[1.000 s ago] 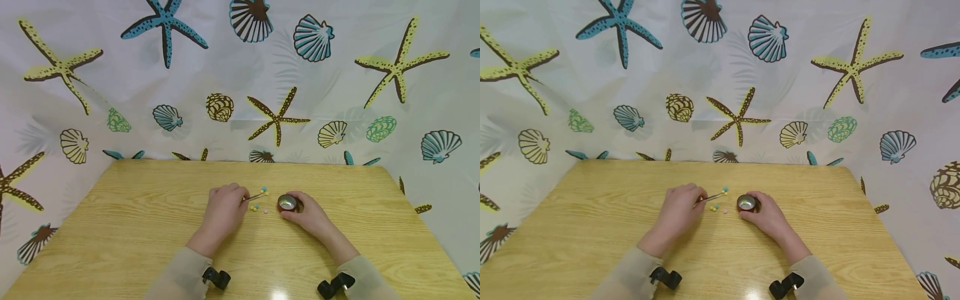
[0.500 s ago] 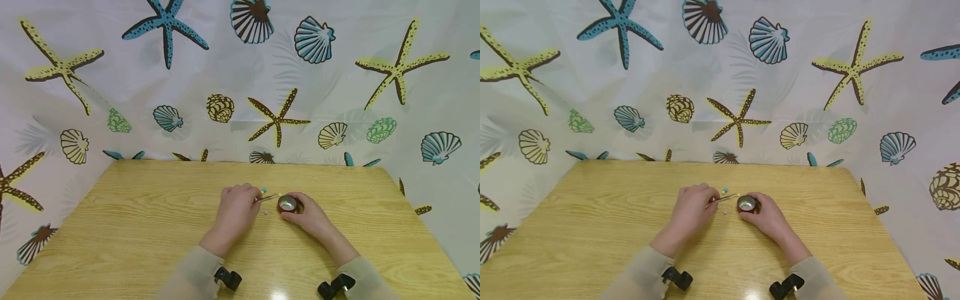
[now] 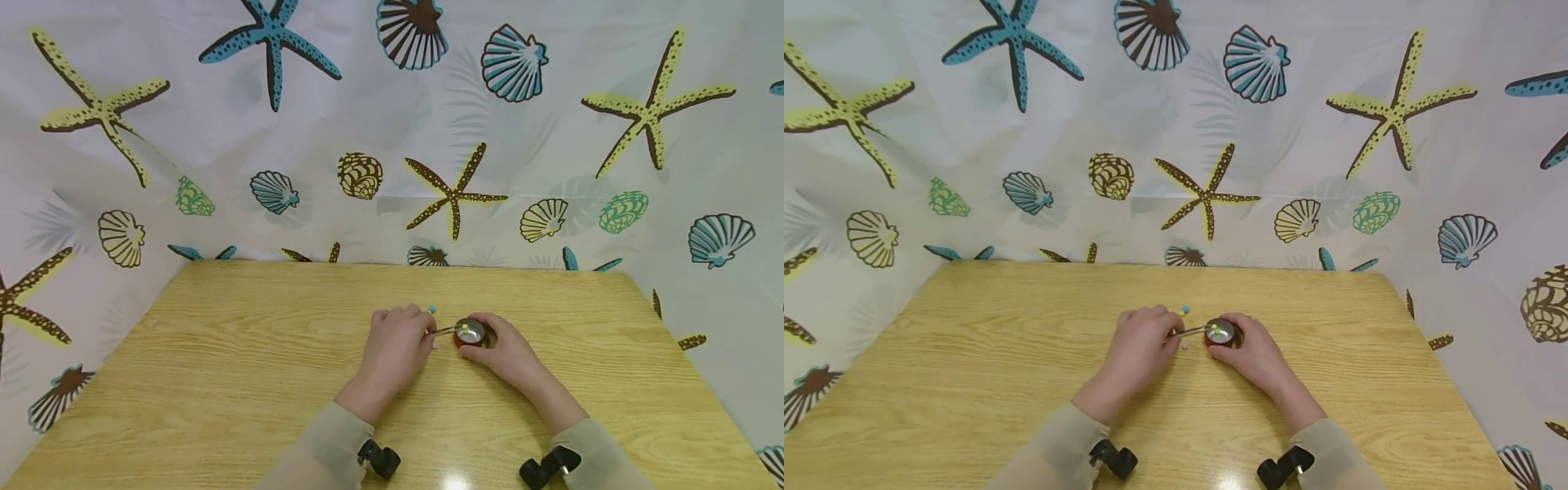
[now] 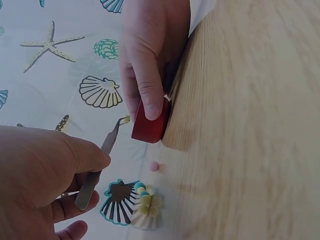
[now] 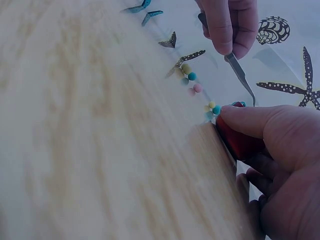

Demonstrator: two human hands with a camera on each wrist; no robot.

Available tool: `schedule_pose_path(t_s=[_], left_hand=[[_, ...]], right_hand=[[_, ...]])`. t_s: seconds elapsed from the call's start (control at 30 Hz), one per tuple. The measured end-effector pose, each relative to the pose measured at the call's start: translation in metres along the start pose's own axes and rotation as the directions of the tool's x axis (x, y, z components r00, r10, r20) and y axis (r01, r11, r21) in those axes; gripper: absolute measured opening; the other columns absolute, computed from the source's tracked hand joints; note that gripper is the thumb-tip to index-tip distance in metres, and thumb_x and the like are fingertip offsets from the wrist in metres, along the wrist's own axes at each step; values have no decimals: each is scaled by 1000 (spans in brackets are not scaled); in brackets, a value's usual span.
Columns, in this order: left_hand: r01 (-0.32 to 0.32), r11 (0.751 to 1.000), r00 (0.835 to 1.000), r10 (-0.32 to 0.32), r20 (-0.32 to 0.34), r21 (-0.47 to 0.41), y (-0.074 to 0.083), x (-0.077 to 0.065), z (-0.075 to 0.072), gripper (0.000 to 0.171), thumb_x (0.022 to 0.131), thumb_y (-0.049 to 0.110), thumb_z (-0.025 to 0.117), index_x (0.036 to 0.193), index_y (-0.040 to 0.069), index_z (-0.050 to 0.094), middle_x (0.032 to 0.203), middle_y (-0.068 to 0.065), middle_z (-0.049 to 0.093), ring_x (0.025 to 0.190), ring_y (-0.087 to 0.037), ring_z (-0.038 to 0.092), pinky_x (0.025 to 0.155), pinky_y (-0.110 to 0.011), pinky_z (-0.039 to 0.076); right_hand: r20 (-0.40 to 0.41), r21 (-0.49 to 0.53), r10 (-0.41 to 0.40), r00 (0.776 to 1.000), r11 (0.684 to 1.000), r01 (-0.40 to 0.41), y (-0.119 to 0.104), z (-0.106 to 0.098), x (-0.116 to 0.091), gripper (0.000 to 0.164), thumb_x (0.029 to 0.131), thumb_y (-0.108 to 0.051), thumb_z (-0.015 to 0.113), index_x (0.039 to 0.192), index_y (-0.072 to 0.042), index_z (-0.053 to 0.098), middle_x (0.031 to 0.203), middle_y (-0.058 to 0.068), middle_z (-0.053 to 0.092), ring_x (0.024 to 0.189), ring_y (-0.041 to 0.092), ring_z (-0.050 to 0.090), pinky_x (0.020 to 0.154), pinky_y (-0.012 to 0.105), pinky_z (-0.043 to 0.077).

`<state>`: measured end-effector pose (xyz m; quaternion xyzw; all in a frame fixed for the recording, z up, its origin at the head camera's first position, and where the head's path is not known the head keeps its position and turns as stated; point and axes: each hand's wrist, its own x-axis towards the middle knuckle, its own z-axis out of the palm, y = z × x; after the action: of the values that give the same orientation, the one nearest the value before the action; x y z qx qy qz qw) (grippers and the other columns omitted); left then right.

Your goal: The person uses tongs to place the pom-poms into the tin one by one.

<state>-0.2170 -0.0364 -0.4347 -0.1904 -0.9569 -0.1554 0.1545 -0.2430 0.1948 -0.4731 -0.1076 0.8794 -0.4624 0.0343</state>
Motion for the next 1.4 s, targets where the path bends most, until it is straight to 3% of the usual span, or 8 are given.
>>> schedule_pose_path(t_s=[0.4, 0.7, 1.4], left_hand=[[6, 1000, 1000, -6, -4, 11, -2, -1, 3, 5, 102, 22, 85, 106, 21, 81, 101, 4, 73, 94, -21, 68, 102, -55, 49], [56, 998, 998, -56, -14, 29, -7, -2, -4, 4, 103, 24, 83, 106, 22, 82, 100, 6, 73, 96, -21, 68, 105, -54, 48], [60, 995, 998, -57, -37, 75, -47, -22, -16, 6, 98, 17, 88, 101, 19, 82, 93, 3, 73, 89, -24, 70, 99, -59, 52]], right_hand=[[-3, -5, -8, 1000, 1000, 8, 2, 0, 1, 63, 99, -25, 87, 152, -6, 60, 152, 18, 62, 147, 40, 53, 124, 61, 37], [-1, 1, -16, 1000, 1000, 16, 3, 2, 1, 63, 98, -25, 88, 152, -5, 61, 151, 19, 62, 145, 39, 54, 123, 61, 38], [-2, -14, 9, 1000, 1000, -9, 4, 1, -1, 66, 98, -29, 88, 154, -7, 60, 155, 19, 60, 150, 41, 50, 124, 62, 36]])
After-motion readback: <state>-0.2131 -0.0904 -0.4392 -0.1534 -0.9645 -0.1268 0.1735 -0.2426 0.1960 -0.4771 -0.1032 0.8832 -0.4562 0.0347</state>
